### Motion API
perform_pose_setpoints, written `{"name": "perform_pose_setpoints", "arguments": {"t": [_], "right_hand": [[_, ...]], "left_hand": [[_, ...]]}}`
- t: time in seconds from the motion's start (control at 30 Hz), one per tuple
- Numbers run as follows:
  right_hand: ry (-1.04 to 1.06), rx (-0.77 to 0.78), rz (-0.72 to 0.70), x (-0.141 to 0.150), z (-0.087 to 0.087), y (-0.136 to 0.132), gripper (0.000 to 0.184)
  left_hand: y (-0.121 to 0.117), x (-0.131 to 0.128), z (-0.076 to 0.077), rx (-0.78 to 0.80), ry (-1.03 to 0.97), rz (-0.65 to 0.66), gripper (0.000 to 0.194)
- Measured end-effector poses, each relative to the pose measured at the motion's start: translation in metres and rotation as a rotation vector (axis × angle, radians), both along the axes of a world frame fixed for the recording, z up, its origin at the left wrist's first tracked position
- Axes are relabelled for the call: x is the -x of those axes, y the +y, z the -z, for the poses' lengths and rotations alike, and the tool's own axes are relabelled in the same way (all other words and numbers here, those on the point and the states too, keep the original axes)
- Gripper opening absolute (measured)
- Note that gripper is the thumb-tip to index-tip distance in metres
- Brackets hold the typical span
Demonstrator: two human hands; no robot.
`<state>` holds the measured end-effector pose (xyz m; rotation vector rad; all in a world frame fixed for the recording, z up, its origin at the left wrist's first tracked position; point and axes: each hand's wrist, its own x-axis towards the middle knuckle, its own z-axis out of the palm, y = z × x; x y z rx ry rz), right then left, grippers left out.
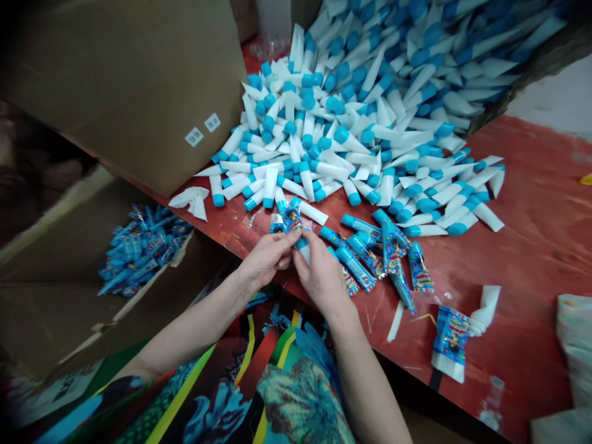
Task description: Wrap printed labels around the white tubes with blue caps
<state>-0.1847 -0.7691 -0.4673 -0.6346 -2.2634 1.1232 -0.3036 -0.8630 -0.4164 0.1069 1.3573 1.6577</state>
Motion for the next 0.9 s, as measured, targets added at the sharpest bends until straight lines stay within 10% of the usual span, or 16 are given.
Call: {"name": "perform_pose_setpoints", "arguments": {"t": [0.3, 0.53, 0.7, 0.9], "right_hand": [[0.044, 0.221, -0.053, -0.023, 0.008, -0.007, 0.059], [0.165, 0.536, -0.008, -0.022, 0.016, -0.003, 0.057], [0.16, 0.589, -0.072, -0.027, 0.013, -0.003, 0.055], [0.156, 0.739, -0.108, -0.036, 0.029, 0.002, 0.066]], "left_hand": [[0.001, 0.003, 0.0, -0.056, 0.023, -0.136, 0.063], [-0.005, -0.015, 0.011, -0.071, 0.05, 0.082, 0.057], [0.003, 0.005, 0.002, -0.172, -0.001, -0.089, 0.047], [0.008, 0.003, -0.002, -0.186, -0.065, -0.092, 0.073]]}}
